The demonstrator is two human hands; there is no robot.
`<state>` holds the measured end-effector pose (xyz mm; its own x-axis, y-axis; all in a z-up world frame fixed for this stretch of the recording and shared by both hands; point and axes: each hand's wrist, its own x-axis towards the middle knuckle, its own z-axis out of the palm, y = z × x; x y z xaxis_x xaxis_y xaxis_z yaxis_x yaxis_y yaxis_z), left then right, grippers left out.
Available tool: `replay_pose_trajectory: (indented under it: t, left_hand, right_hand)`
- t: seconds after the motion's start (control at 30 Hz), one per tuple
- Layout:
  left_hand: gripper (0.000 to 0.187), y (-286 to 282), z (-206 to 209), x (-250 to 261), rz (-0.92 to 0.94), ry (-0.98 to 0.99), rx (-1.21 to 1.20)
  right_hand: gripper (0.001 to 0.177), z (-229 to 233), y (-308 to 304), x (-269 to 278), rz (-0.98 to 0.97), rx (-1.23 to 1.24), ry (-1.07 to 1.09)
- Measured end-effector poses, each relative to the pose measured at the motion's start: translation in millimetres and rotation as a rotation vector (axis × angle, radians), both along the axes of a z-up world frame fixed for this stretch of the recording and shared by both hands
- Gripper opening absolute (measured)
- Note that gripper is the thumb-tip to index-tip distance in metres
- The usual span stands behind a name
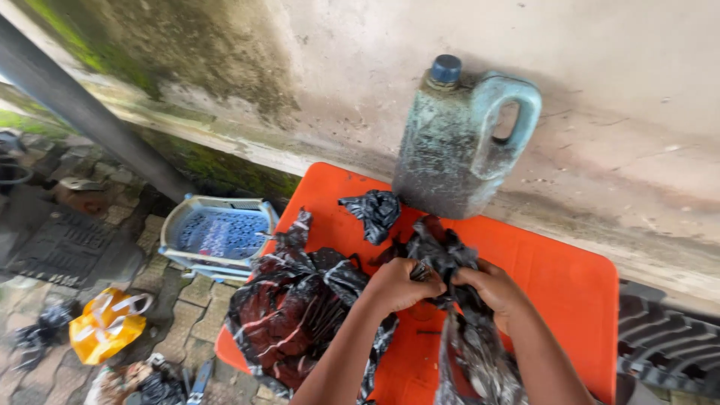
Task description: Organizing and packing plastic components into black plastic bags.
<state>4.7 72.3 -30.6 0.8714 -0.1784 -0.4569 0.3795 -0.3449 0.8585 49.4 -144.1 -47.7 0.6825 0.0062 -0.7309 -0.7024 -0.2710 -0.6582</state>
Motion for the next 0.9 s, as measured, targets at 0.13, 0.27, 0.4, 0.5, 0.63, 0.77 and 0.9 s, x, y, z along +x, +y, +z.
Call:
replay_pose_trajectory:
  t: [0.13,0.27,0.4,0.5,0.63,0.77,0.9]
  left_hand:
    - [0.043,-31.9,13.1,8.4,-0.031,-0.008,0.054]
    - [0.050,-34.5,-1.3,8.1,-0.054,-0.028,0.155]
    - [0.047,-24.8,-7.9,7.9,-0.010,0.011,0.093]
    - [0.047,-23.5,-6.1,2.9,-0.030,0.091,0.088]
    - [0.045,-22.5,-24.1,5.0,0.080,0.112,0.088]
    - [0.046,-11.3,-25.5,10.3,0.326,0.297,-0.113]
    - [0.042,-6.9,-13.6,5.1,0.373,0.404,-0.447]
  right_hand:
    - [0.040,27.9,-0.4,3.5,-0.028,0.085,-0.065]
    - [0.044,7.7,-13.3,-1.2,0.041,0.076,-0.138]
    - [0.053,-12.0,-22.8,-18.2,0.060,0.091,-0.118]
    - [0.059,1.1,-17.4,-35.8,0.036,0.266,-0.094]
    - [0.078,10.5,-0.8,-46.1,-0.004,0.155,-0.402]
    - [0.100,48.4,13.6,-63.7,0.263,-0.333,-0.514]
    - [0.101,25.2,-8.0,-74.3,0.720,-0.687,-0.302]
